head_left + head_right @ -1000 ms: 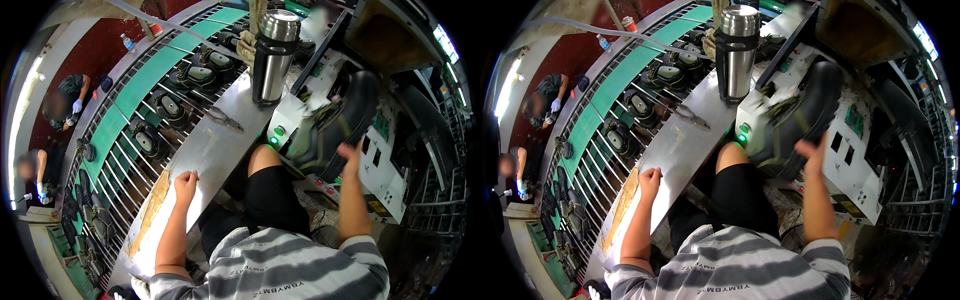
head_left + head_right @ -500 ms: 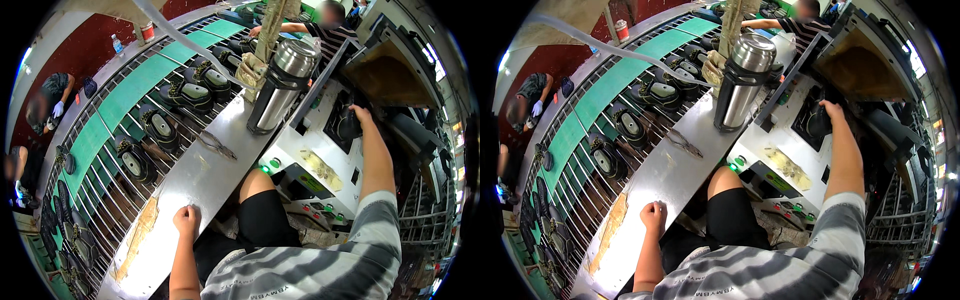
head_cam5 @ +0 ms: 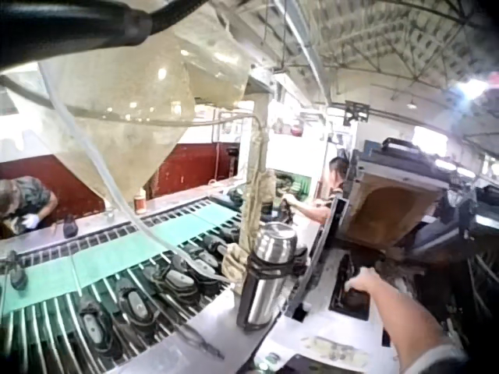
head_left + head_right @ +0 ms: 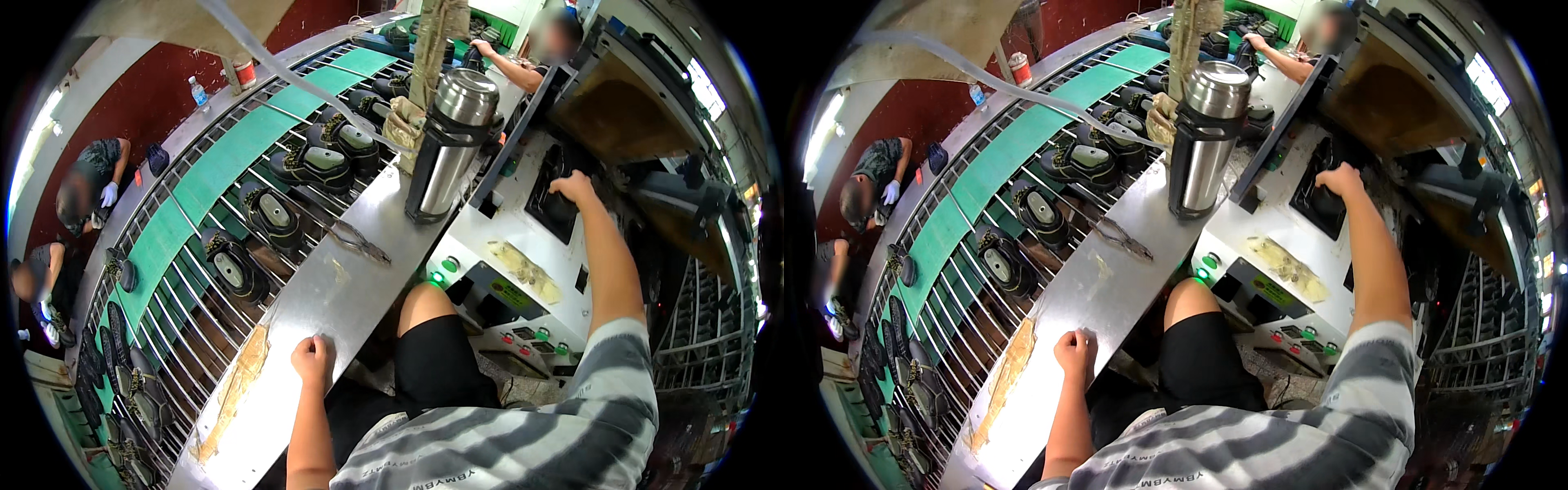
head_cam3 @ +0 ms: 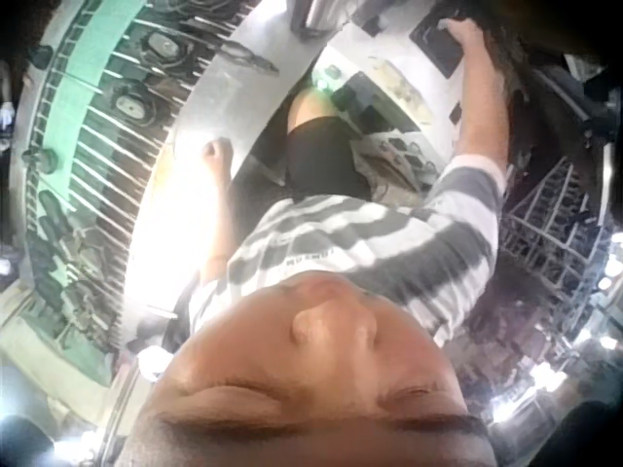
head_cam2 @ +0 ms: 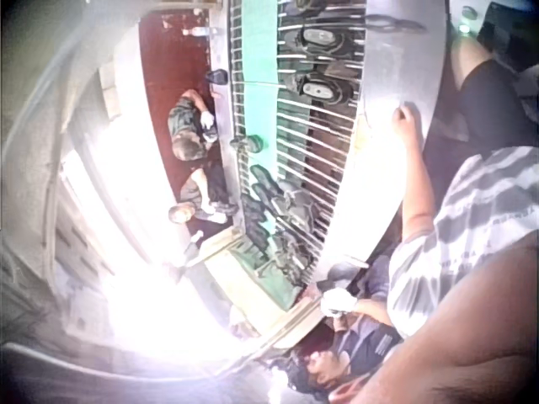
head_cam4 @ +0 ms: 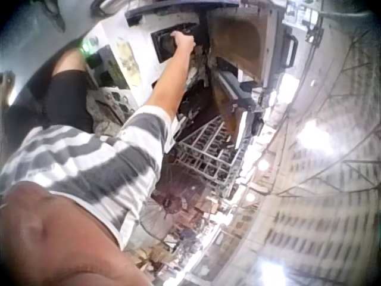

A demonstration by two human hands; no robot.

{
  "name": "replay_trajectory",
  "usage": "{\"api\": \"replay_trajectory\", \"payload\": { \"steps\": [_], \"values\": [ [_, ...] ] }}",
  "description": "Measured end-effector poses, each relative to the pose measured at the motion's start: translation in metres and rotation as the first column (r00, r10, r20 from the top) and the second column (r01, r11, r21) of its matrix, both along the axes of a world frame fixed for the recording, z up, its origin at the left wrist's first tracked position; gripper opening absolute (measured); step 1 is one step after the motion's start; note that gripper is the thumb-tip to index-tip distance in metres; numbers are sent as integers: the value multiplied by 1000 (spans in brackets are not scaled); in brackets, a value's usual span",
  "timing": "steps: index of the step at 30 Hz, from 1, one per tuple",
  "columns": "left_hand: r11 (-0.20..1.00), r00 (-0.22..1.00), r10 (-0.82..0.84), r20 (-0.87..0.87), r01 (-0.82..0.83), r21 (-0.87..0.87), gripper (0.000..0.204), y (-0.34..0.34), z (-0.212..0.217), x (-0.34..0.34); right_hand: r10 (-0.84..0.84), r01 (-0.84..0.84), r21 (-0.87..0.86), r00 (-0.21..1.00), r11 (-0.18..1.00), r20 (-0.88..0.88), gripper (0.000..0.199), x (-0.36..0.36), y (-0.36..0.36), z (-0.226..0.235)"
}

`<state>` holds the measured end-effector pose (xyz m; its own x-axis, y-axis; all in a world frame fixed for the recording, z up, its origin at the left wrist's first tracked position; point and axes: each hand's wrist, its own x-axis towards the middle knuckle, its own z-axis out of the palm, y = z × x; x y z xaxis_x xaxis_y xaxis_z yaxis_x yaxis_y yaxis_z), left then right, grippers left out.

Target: The person picks up shoes from a conveyor belt, places them into a machine for processing, and then returns the shoes to the belt.

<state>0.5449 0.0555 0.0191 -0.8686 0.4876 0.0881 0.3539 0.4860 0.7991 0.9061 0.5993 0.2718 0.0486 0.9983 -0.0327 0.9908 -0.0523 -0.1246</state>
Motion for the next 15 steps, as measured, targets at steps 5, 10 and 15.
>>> {"api": "replay_trajectory", "payload": {
  "steps": [5, 10, 15],
  "values": [
    [999, 999, 31, -6, -31, -24, 28, -2, 5, 1, -99, 100, 136, 995, 986, -16, 87, -20, -30, -7],
    [999, 999, 35, -11, -35, -39, 28, -3, 6, 3, -6, 0, -206, 1000, 979, -27, 90, -7, -16, 16],
    [996, 997, 55, -45, -57, -64, 27, -7, 6, 6, -104, 103, 108, 995, 989, 6, 83, -21, -55, -3]
  ]
}}
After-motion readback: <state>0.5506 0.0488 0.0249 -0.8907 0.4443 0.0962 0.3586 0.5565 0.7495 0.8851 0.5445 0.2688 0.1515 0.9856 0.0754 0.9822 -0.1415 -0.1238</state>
